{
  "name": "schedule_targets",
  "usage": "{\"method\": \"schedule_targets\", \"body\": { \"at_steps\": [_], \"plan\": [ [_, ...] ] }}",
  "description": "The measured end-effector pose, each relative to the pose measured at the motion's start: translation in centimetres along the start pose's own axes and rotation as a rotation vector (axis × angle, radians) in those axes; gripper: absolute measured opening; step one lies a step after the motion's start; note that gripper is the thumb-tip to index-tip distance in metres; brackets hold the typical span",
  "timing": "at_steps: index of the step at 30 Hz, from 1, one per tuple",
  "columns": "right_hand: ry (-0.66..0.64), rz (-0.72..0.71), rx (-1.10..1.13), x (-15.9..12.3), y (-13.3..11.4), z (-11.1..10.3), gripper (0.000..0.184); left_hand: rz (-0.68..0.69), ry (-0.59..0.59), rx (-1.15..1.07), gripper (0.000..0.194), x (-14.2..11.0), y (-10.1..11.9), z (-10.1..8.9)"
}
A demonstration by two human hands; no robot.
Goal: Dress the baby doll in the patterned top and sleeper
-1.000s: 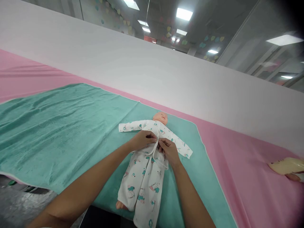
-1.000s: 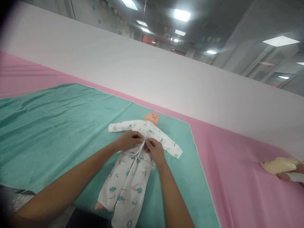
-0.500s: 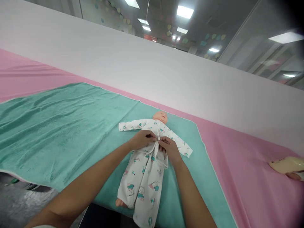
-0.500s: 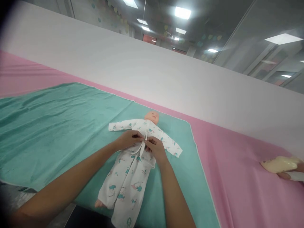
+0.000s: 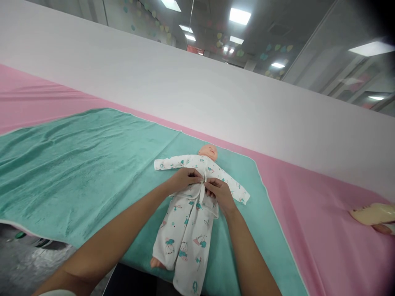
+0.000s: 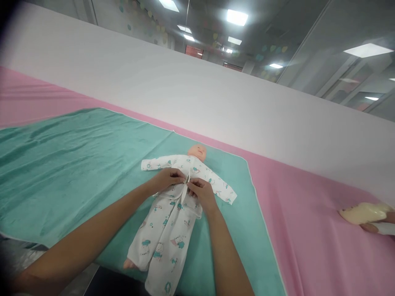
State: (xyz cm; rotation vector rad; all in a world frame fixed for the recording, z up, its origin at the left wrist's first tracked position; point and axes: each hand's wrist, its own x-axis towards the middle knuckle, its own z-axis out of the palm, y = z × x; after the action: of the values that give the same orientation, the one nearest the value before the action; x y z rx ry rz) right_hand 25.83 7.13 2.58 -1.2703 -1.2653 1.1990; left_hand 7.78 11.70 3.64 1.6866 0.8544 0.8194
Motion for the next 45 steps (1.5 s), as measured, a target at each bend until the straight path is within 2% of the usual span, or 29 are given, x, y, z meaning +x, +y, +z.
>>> {"method": "schedule_targets", "body": {
  "at_steps": [10,19,28,35,39,45],
  "plan": [
    [0.012,0.014,0.011,0.0,0.1,0.0,0.023,0.0,-0.027,0.013,0.025,-0.1,0.3,0.0],
    [-0.011,-0.002,0.015,-0.1,0.2,-0.1,0.021,-0.019,-0.003,0.097,0.023,-0.3,0.6,0.2],
    [-0.061,-0.053,0.089,0.0,0.4,-0.1,0.029,0.097,0.045,0.173,0.022,-0.3,0.6,1.0],
    [-0.06,-0.035,0.054,-0.2,-0.1,-0.1,0.035,0.119,0.03,0.326,0.019,-0.6,1.0,1.0],
    [-0.062,-0.044,0.054,0.0,0.3,-0.1,0.033,0.176,0.031,0.442,0.017,-0.8,1.3,1.1],
    [-0.008,-0.078,0.086,0.3,1.1,0.1,0.029,0.247,0.087,0.615,0.026,-1.0,1.0,1.9]
  ]
}}
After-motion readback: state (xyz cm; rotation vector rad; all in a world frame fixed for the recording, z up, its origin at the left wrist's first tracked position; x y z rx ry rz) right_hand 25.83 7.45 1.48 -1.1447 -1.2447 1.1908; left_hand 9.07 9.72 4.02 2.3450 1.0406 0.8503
